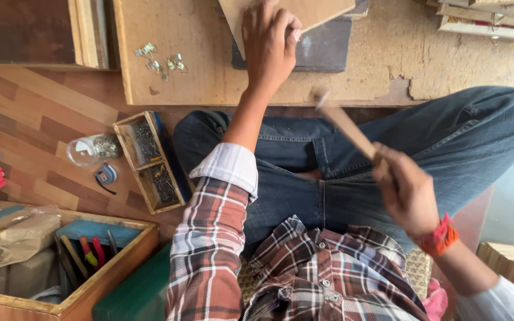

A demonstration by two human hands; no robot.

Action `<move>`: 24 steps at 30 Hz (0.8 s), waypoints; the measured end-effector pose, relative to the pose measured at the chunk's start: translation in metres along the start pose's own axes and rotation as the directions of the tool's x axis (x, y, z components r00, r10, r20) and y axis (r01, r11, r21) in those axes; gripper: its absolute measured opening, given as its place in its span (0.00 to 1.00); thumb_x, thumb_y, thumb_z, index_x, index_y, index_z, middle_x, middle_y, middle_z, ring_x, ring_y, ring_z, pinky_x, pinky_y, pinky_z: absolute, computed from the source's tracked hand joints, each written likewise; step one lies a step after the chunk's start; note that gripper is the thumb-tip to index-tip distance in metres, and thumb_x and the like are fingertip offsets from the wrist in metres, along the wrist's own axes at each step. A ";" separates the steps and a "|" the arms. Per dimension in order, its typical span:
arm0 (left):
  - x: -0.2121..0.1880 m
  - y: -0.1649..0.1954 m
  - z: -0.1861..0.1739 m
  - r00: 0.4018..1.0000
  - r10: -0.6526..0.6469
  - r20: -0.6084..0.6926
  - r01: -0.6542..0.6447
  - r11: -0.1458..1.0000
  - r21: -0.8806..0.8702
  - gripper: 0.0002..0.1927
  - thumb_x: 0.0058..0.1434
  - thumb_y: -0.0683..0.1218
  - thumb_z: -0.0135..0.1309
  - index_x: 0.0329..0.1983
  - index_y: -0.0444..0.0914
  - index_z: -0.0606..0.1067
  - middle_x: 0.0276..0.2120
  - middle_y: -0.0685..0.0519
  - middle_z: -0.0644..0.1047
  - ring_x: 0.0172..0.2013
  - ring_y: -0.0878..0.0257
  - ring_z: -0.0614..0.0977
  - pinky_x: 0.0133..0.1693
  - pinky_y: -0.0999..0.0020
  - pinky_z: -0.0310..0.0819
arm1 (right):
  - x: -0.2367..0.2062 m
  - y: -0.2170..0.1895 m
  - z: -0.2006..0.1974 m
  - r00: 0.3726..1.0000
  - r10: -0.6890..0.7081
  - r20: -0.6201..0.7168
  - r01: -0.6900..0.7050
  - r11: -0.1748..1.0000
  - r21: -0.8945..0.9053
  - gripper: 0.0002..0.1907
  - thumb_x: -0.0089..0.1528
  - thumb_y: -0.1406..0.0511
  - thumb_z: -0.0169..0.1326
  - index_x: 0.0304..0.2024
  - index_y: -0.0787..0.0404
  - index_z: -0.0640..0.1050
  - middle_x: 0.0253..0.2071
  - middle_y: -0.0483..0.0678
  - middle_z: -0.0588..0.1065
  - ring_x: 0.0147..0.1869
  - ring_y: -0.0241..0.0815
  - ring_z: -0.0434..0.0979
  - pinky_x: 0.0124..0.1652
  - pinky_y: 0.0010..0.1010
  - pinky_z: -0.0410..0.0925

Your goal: The person sits on the floor and assembles small wooden frames by attaching metal corner brackets. They use a hammer to secure the brackets, then insert a printed image into the frame and place the completed unit aside.

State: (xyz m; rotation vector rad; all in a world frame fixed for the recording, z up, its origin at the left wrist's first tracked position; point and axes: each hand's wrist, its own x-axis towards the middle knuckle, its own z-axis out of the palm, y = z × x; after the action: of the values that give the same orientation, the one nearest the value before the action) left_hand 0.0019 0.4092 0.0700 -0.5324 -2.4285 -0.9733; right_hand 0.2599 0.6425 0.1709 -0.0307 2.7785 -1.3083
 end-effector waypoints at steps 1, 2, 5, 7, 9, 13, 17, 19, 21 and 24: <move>-0.002 0.000 0.005 0.999 -0.044 0.014 0.044 0.999 0.018 0.11 0.63 0.44 0.64 0.40 0.42 0.72 0.47 0.51 0.68 0.56 0.50 0.71 0.64 0.44 0.60 | 0.011 0.001 -0.002 0.995 -0.063 -0.081 0.067 0.997 0.044 0.20 0.69 0.72 0.52 0.64 0.65 0.71 0.36 0.51 0.75 0.34 0.40 0.75 0.34 0.29 0.68; -0.003 -0.001 0.008 0.998 -0.055 -0.005 0.055 0.998 0.016 0.11 0.62 0.44 0.65 0.39 0.42 0.72 0.47 0.50 0.68 0.57 0.48 0.70 0.62 0.44 0.60 | 0.025 0.003 -0.003 0.996 0.012 -0.084 -0.006 0.997 0.074 0.21 0.70 0.72 0.51 0.66 0.64 0.71 0.35 0.52 0.75 0.31 0.40 0.75 0.32 0.30 0.68; -0.004 -0.001 0.013 0.997 -0.074 -0.038 0.075 0.997 0.019 0.12 0.58 0.43 0.65 0.38 0.42 0.72 0.47 0.48 0.68 0.57 0.43 0.68 0.59 0.44 0.60 | 0.064 0.004 0.003 0.983 -0.117 -0.145 0.113 0.993 -0.040 0.22 0.72 0.73 0.50 0.69 0.63 0.70 0.42 0.57 0.77 0.39 0.48 0.80 0.38 0.35 0.71; -0.002 -0.001 0.015 0.995 -0.086 -0.041 0.087 0.996 0.018 0.13 0.57 0.43 0.65 0.37 0.42 0.71 0.49 0.48 0.68 0.58 0.43 0.69 0.59 0.44 0.61 | 0.081 0.002 0.009 0.960 -0.228 -0.165 0.205 0.968 -0.146 0.22 0.73 0.74 0.51 0.70 0.63 0.71 0.45 0.60 0.77 0.42 0.53 0.81 0.41 0.39 0.72; -0.001 -0.001 0.015 0.994 -0.106 -0.020 0.106 0.994 0.021 0.12 0.57 0.44 0.66 0.38 0.42 0.72 0.47 0.49 0.68 0.57 0.43 0.69 0.60 0.43 0.61 | 0.091 -0.002 0.017 0.959 -0.229 -0.164 0.196 0.961 -0.197 0.23 0.71 0.75 0.51 0.70 0.63 0.72 0.39 0.60 0.76 0.38 0.57 0.79 0.39 0.42 0.71; 0.004 -0.002 0.015 0.995 -0.090 -0.035 0.092 0.993 0.077 0.14 0.53 0.44 0.66 0.36 0.42 0.71 0.50 0.48 0.69 0.57 0.47 0.71 0.63 0.39 0.57 | 0.101 -0.008 0.023 0.963 -0.241 -0.119 0.197 0.935 -0.295 0.22 0.70 0.73 0.52 0.66 0.58 0.73 0.39 0.58 0.76 0.38 0.58 0.78 0.38 0.44 0.70; 0.006 0.000 0.013 0.993 -0.114 -0.005 0.114 0.993 -0.001 0.12 0.57 0.43 0.66 0.36 0.41 0.72 0.50 0.50 0.69 0.57 0.47 0.70 0.61 0.44 0.60 | 0.102 -0.008 0.020 0.936 -0.260 -0.239 0.231 0.962 -0.143 0.21 0.73 0.74 0.48 0.69 0.60 0.71 0.39 0.57 0.74 0.39 0.54 0.78 0.41 0.42 0.71; 0.006 0.002 0.012 0.993 -0.120 0.023 0.120 0.993 -0.005 0.11 0.58 0.42 0.65 0.36 0.40 0.72 0.44 0.54 0.69 0.53 0.48 0.70 0.62 0.44 0.60 | 0.102 -0.006 0.019 0.958 -0.208 -0.197 0.169 0.966 -0.194 0.23 0.71 0.75 0.49 0.69 0.61 0.73 0.35 0.56 0.74 0.35 0.55 0.77 0.37 0.43 0.70; 0.007 0.003 0.013 0.995 -0.093 -0.024 0.093 0.996 0.002 0.12 0.55 0.43 0.66 0.35 0.41 0.72 0.51 0.50 0.68 0.57 0.46 0.69 0.61 0.45 0.60 | 0.102 -0.004 0.018 0.969 -0.224 -0.100 0.179 0.924 -0.337 0.24 0.67 0.74 0.52 0.66 0.60 0.76 0.35 0.57 0.76 0.34 0.59 0.78 0.34 0.45 0.70; 0.006 -0.001 0.015 0.995 -0.096 -0.032 0.095 0.995 -0.013 0.12 0.55 0.42 0.65 0.35 0.41 0.72 0.53 0.48 0.68 0.59 0.45 0.69 0.61 0.45 0.60 | 0.098 -0.001 0.019 0.927 -0.315 -0.205 0.279 0.942 -0.184 0.18 0.75 0.73 0.49 0.67 0.59 0.71 0.44 0.57 0.76 0.44 0.56 0.80 0.43 0.40 0.72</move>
State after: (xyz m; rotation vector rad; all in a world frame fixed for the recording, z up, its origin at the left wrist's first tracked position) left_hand -0.0071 0.4202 0.0634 -0.4042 -2.4395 -1.0274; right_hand 0.1639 0.6228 0.1545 -0.3451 3.1703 -1.2216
